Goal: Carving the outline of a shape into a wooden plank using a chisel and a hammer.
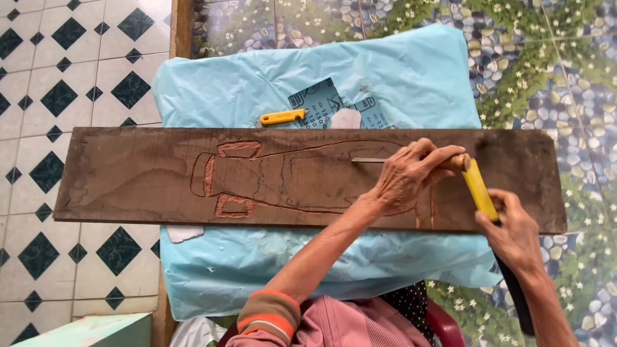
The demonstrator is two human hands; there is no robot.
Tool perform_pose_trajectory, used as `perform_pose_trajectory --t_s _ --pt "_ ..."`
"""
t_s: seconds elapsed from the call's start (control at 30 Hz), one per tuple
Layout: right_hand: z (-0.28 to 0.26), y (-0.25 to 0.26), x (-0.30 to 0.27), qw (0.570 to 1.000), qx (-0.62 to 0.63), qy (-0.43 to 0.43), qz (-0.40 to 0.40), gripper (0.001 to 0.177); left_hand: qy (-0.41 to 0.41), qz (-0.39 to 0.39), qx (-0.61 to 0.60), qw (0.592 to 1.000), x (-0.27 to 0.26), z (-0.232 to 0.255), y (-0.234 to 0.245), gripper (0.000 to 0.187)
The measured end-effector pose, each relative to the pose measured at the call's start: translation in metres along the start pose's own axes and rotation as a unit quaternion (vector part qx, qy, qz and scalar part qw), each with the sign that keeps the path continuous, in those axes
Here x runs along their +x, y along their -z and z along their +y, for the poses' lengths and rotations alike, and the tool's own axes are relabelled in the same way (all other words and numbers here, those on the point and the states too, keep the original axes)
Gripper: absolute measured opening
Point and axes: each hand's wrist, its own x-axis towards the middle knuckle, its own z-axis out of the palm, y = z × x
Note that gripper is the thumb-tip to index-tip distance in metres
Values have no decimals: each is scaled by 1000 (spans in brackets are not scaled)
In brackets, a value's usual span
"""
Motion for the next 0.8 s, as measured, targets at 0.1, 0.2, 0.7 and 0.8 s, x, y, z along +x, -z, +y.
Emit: perform_pose_trajectory --t_s 0.1,0.2,0.7,0.8 --pt "-4 11 -23 993 103 -55 8 54 16 21 -11 1000 15 -5 -37 46" --pt "27 6 -39 972 224 -74 15 49 30 -13 -15 999 31 -3 -48 42" --pt "82 -29 -77 885 446 -4 132 39 -7 54 61 997 58 -19 -78 35" --pt "77 -27 -79 883 445 -4 150 38 -19 70 66 995 60 -18 -75 34"
